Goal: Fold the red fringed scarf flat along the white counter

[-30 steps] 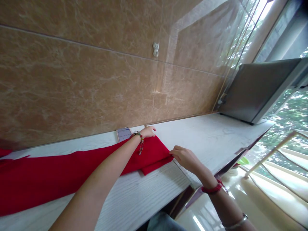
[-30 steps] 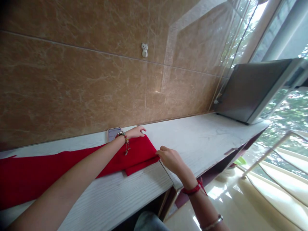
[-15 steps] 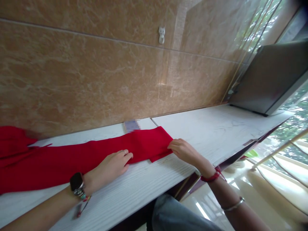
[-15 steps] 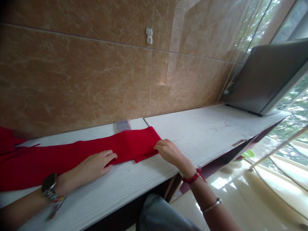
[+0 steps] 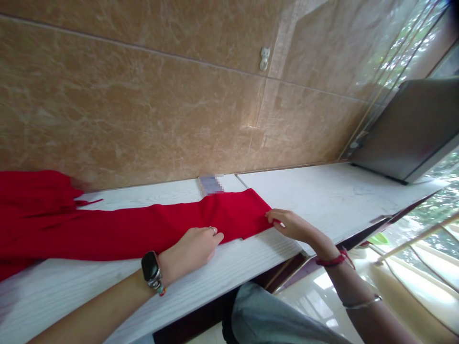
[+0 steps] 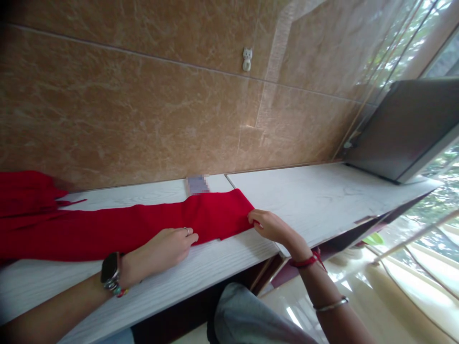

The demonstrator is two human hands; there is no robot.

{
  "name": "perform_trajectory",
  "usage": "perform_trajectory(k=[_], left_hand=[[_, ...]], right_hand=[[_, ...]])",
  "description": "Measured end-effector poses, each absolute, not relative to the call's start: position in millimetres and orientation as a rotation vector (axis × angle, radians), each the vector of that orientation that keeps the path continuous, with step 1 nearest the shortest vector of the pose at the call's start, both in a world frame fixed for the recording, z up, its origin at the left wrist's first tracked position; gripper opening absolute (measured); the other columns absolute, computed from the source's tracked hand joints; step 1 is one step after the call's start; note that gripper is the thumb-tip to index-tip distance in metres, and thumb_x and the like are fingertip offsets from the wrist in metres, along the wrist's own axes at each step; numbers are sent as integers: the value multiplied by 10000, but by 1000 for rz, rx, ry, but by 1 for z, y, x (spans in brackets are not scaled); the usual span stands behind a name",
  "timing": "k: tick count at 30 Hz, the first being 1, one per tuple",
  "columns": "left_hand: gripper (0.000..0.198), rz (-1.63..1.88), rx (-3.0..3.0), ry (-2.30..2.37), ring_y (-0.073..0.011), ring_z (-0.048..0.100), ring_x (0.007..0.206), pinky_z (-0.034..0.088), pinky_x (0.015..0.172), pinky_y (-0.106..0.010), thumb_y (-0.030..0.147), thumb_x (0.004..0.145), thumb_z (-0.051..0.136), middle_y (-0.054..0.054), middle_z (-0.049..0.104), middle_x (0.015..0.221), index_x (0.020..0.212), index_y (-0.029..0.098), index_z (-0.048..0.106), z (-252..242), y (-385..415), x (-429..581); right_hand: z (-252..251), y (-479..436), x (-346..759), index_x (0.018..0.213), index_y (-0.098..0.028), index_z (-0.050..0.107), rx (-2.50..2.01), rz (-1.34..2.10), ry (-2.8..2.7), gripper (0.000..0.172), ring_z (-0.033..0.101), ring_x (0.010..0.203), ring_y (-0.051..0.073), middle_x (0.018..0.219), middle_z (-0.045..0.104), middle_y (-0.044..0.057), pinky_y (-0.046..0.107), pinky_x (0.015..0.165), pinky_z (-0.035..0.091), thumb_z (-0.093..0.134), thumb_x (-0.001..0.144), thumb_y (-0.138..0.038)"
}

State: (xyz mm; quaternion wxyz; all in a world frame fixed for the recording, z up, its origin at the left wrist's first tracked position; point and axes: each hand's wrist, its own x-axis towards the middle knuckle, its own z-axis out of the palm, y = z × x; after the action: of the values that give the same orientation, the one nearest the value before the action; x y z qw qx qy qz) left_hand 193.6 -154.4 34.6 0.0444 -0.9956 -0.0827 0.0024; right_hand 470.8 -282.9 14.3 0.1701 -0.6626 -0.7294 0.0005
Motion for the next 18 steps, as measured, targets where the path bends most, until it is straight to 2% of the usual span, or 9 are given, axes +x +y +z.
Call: perform_trajectory(k=[3, 5, 7, 11, 14, 18], left_hand=[[194, -64, -3068, -326, -214, 560, 889, 462, 729, -320, 276, 838, 450, -82, 569, 987, 972, 164, 535, 36, -159, 207], [323, -196, -3053, -425, -248, 528, 949, 455, 750, -347, 406, 806, 495, -105, 535, 1058, 1012, 157, 516, 35, -166, 221], [401, -301, -3021, -510, -273, 496, 987, 447, 764, -369, 451, 778, 522, -122, 513, 1089, 1038, 147, 502, 30, -175, 238], [246, -338, -2979, -551, -261, 493, 960, 445, 731, -367, 264, 808, 491, -119, 527, 1045, 1024, 149, 506, 18, -186, 265], [239, -355, -2960, -569, -245, 498, 945, 432, 727, -360, 124, 802, 429, -123, 532, 1050, 1025, 145, 511, 17, -186, 273], [218, -463, -2932, -653, -248, 481, 956, 408, 753, -387, 128, 822, 385, -121, 538, 1021, 987, 147, 527, 22, -182, 279]], right_hand=[[19, -284, 464, 963, -178, 590, -1856, -5, -2131, 363, 592, 882, 157, 988, 639, 64, 287, 763, 478, 438, 672, -24], [20, -283, 458, 1114, -183, 538, -1813, -31, -2186, 479, 549, 1019, 172, 1129, 592, 79, 315, 851, 458, 454, 667, -31], [19, -281, 454, 1177, -185, 505, -1806, -78, -2217, 528, 528, 1066, 177, 1178, 569, 83, 333, 894, 441, 456, 673, -35], [9, -275, 453, 1127, -165, 556, -1865, -207, -2229, 485, 572, 1011, 188, 1120, 610, 88, 336, 859, 475, 422, 688, -11], [1, -272, 457, 1091, -146, 581, -1875, -309, -2206, 437, 596, 970, 188, 1090, 626, 98, 329, 841, 489, 394, 724, 2], [-4, -270, 459, 1042, -131, 605, -1810, -368, -2113, 361, 620, 914, 182, 1018, 655, 106, 317, 811, 507, 374, 786, -26]])
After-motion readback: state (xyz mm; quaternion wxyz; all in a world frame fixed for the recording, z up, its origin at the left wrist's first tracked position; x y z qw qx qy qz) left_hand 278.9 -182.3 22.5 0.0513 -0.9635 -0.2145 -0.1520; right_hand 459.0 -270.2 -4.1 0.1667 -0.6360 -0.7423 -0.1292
